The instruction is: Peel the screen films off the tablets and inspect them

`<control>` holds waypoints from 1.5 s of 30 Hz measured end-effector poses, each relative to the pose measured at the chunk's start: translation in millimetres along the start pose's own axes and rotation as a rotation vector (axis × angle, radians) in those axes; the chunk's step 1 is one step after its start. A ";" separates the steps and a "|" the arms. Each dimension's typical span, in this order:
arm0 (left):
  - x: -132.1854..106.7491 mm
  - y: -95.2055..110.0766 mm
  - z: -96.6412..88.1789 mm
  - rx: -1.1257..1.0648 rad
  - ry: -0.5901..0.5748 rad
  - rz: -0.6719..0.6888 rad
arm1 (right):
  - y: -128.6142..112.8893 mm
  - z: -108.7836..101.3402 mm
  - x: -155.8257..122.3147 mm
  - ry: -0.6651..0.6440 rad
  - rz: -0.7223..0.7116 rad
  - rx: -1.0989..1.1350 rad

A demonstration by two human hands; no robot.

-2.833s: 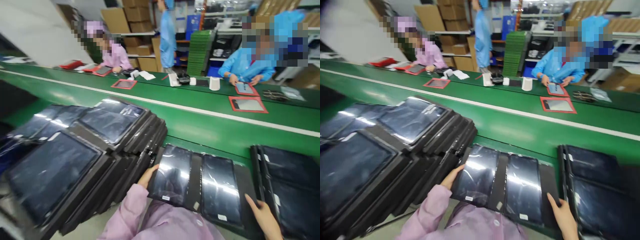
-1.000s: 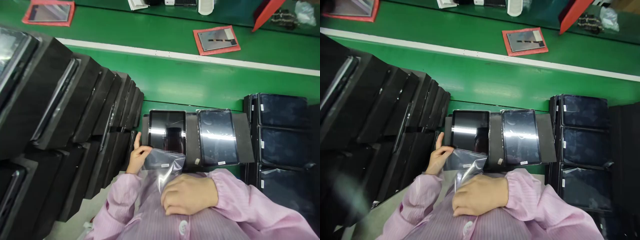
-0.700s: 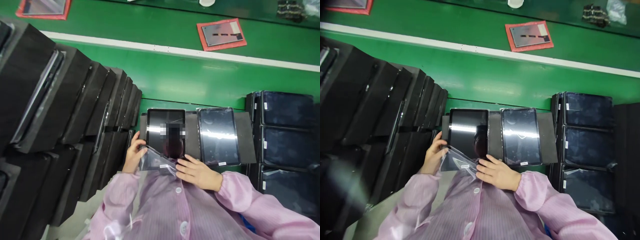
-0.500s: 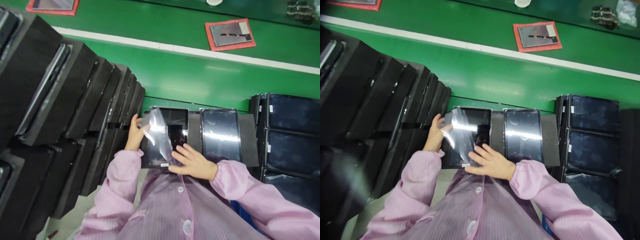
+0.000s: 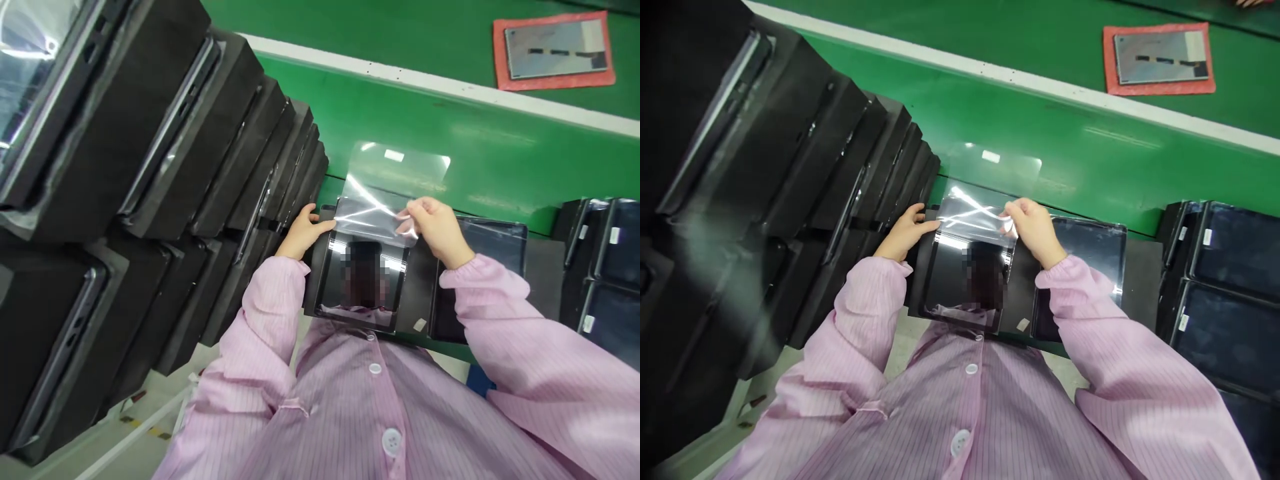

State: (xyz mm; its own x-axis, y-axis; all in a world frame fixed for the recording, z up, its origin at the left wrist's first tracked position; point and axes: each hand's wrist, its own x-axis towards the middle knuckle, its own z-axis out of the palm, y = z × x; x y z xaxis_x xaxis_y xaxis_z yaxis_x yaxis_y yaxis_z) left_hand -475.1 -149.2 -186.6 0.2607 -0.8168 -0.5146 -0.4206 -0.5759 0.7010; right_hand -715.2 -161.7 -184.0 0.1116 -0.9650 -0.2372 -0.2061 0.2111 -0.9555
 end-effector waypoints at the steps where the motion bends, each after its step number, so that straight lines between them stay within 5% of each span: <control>1: -0.5 1.6 -0.7 0.009 -0.008 -0.003 | -1.6 0.5 -15.8 -0.062 -0.080 -0.034; 5: -9.9 10.0 -4.9 0.136 0.047 -0.013 | 1.5 -0.7 -96.0 -0.580 -0.575 -0.333; 7: -20.2 13.7 -1.1 0.306 0.150 0.066 | 8.9 -15.2 -118.2 -0.643 -0.599 -0.358; 9: -38.3 16.0 13.3 0.536 0.313 0.370 | 17.6 -48.5 -119.1 -0.381 -0.501 -0.370; 11: -66.0 16.0 40.2 0.646 0.291 0.811 | 26.8 -96.2 -103.7 0.013 -0.378 -0.444; 13: -97.2 13.1 75.6 0.696 0.016 1.185 | 37.0 -143.3 -79.6 0.270 -0.231 -0.629; 16: -128.7 4.9 124.4 0.719 -0.308 1.429 | 53.1 -183.9 -43.5 0.304 -0.087 -0.751; 19: -130.6 -1.4 145.6 0.645 -0.385 1.386 | 63.8 -185.6 -22.4 0.245 -0.090 -0.698; 24: -115.2 -1.2 141.3 0.543 -0.524 1.138 | 64.5 -163.4 -33.6 0.311 -0.152 -0.656; 28: -115.6 1.0 141.7 0.269 -0.527 0.697 | 50.4 -146.6 -95.4 0.228 -0.373 -0.600; 31: -115.6 5.4 139.3 0.116 -0.521 0.441 | 34.0 -140.2 -159.7 -0.079 -0.392 -0.366; 33: -113.9 9.3 133.5 0.121 -0.635 0.411 | 29.5 -142.2 -194.7 -0.326 -0.367 -0.116; 34: -112.9 11.2 129.7 0.145 -0.714 0.423 | 31.4 -144.7 -207.0 -0.337 -0.346 -0.022; 37: -110.4 14.6 118.6 0.201 -0.877 0.440 | 53.6 -151.2 -223.1 0.075 -0.289 -0.140; 39: -109.4 14.4 114.7 0.170 -0.856 0.396 | 74.8 -150.1 -223.8 0.272 -0.334 -0.459; 41: -108.0 12.4 115.3 0.117 -0.753 0.366 | 91.7 -143.8 -223.6 0.193 -0.454 -0.690; 45: -100.2 11.2 129.1 0.151 -0.589 0.521 | 97.3 -129.2 -227.0 -0.022 -0.581 -0.666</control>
State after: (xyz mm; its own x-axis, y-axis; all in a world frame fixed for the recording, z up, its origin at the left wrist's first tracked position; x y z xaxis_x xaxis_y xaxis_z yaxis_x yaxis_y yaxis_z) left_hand -618.1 -69.5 -191.0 -0.4857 -0.8033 -0.3447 -0.4860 -0.0796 0.8703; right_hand -886.2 57.8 -200.5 0.3919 -0.8869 0.2446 -0.6339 -0.4530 -0.6268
